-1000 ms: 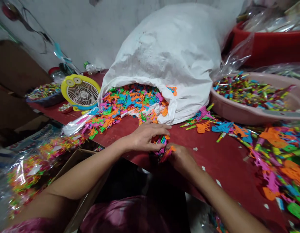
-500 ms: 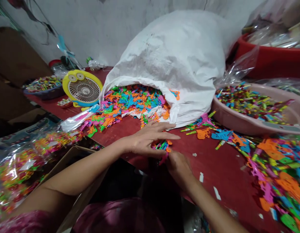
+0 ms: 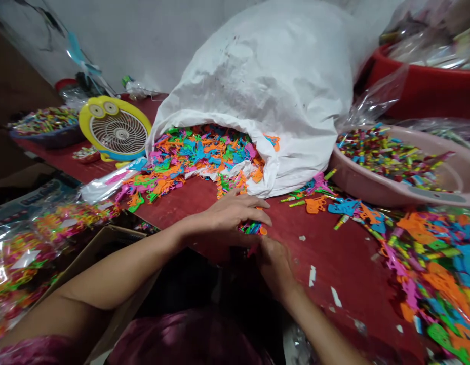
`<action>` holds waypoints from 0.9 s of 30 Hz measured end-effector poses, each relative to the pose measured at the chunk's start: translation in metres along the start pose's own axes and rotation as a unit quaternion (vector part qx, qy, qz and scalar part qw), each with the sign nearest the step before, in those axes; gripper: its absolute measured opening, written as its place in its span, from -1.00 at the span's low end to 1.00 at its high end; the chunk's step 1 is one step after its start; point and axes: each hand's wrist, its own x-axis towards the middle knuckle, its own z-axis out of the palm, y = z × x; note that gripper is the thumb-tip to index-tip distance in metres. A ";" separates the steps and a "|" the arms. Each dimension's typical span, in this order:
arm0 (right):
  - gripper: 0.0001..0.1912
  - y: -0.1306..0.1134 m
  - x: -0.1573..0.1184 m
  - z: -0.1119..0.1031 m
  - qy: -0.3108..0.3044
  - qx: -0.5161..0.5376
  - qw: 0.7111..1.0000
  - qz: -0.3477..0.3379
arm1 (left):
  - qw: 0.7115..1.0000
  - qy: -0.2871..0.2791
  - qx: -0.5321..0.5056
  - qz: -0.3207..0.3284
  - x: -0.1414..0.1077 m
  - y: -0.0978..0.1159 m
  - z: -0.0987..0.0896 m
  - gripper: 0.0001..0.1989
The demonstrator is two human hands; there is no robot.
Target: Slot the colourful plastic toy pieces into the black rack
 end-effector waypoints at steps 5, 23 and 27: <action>-0.74 -0.002 0.002 0.004 -0.024 -0.035 0.998 0.041 | 1.000 -0.010 0.000 0.010 0.000 -0.002 -0.002 -0.64; -0.76 0.004 0.012 -0.015 0.028 0.129 0.991 -0.036 | 1.000 0.006 -0.007 0.008 0.002 -0.005 -0.004 -0.66; -0.77 -0.005 0.008 -0.004 0.107 0.028 0.992 -0.068 | 1.000 0.009 0.006 0.011 0.000 -0.005 -0.001 -0.70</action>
